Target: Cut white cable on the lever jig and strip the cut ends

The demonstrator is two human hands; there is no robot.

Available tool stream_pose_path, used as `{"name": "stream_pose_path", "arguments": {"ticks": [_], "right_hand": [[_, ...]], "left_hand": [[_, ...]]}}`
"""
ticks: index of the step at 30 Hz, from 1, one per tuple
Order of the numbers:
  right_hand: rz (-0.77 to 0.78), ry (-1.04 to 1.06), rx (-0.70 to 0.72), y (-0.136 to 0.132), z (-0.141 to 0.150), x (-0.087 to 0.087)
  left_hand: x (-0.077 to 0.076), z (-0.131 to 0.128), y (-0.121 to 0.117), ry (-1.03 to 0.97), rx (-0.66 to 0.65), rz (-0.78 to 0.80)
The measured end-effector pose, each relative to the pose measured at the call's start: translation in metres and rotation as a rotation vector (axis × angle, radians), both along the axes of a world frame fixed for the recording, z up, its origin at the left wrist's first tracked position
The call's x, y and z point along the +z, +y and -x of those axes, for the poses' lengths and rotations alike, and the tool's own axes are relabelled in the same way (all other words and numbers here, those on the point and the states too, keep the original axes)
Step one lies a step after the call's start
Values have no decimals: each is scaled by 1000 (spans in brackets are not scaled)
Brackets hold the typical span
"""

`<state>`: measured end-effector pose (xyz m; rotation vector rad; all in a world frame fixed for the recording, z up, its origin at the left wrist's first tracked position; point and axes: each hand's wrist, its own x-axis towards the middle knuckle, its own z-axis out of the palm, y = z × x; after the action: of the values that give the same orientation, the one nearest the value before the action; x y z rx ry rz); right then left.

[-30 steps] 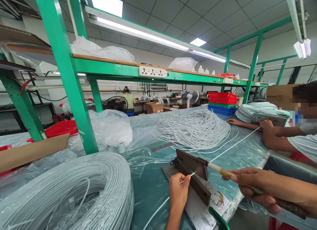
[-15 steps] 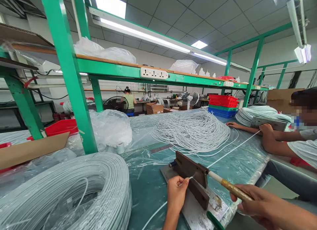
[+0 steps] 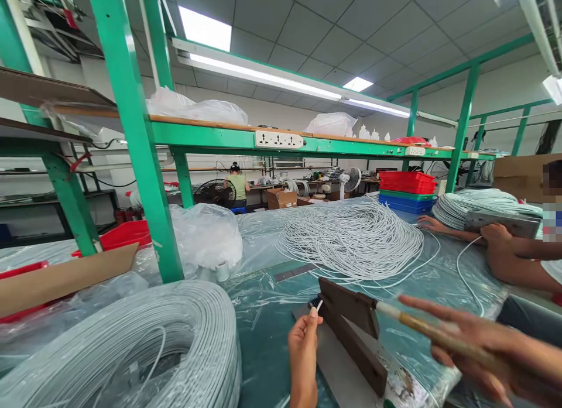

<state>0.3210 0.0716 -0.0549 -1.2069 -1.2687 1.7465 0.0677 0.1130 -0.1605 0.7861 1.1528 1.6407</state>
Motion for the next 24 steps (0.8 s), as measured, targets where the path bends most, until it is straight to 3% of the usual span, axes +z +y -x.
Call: {"name": "stream_pose_path", "arguments": {"ticks": [2,4,6,8,12,15,20,24], "right_hand": [[-4,169,27,14,15,46],[-30,281,65,34,34,80],[-102,338,130,62,57,101],[-190,353,199,97,83,109],[-313,305,217,167,136,103],[-329,258,184,200,169,91],[-297,191,134,224,200,73],[-311,159,72,223,208,61]], "left_hand": [[-1,2,1,-71,59,2],[-2,1,2,-97,93,-8],[-3,0,2,-103,103,-14],[-5,-1,2,-96,106,-17],[-10,0,3,-95,88,-22],[-11,0,4,-102,86,-17],[-8,0,1,-44,155,-116],[-10,3,3,-23,154,-97]]}}
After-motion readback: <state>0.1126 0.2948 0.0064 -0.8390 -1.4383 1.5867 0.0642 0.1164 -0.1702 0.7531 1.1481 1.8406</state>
